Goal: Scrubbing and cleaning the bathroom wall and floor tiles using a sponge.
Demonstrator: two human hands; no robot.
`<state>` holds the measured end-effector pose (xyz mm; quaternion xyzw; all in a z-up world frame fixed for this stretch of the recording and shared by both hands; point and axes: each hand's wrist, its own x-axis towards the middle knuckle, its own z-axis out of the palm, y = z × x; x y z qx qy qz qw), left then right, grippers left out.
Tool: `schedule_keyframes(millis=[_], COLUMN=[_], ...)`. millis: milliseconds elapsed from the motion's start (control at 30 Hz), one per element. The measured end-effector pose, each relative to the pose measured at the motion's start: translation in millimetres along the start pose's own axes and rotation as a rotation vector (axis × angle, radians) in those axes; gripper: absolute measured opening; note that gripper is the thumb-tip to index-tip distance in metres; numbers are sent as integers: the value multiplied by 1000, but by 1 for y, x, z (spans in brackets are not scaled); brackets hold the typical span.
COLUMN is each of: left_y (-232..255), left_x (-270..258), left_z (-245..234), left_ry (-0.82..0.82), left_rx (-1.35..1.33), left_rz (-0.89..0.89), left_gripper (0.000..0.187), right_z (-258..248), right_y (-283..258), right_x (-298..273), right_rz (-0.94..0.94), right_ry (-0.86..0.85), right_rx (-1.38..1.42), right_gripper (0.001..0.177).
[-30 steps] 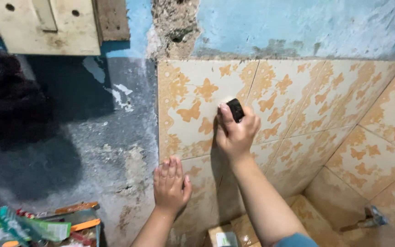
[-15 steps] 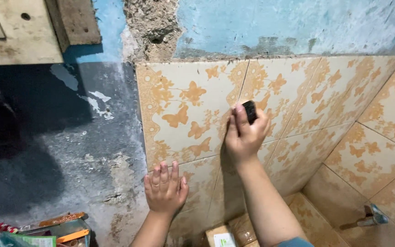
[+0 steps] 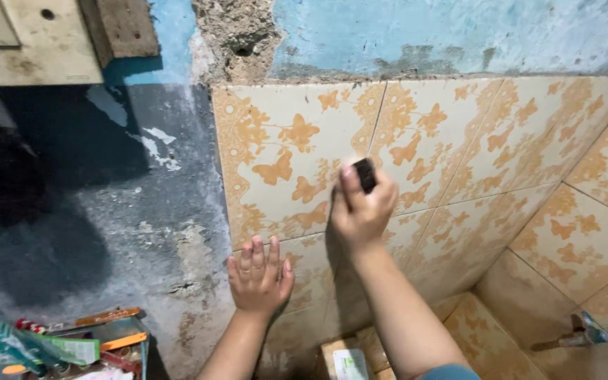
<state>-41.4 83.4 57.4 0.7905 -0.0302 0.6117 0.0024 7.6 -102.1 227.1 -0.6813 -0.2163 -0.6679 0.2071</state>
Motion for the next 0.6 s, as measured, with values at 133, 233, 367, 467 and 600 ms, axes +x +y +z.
schedule_keyframes(millis=[133,233,367,467,600], left_y=[-3,-7,-5,-3,-7], left_x=[-3,-17,-13,-1,-13], left_z=[3,17,11,0,9], left_ry=[9,-27,15,1,-73], left_rx=[8,-62,-118,-15,-45], left_rz=[8,5,10,12,21], left_gripper=[63,67,58,69,75], right_z=[9,11,15,13,17], right_y=[-36,-71,-60,-53,-84], right_x=[-11,-21,-1,22,10], right_rz=[-47,-269,-337,-240,-168], right_ry=[-56,-140,-135,-104,-137], right_rx=[-77,114,128,32,37], right_gripper=[42,36,41,47,34])
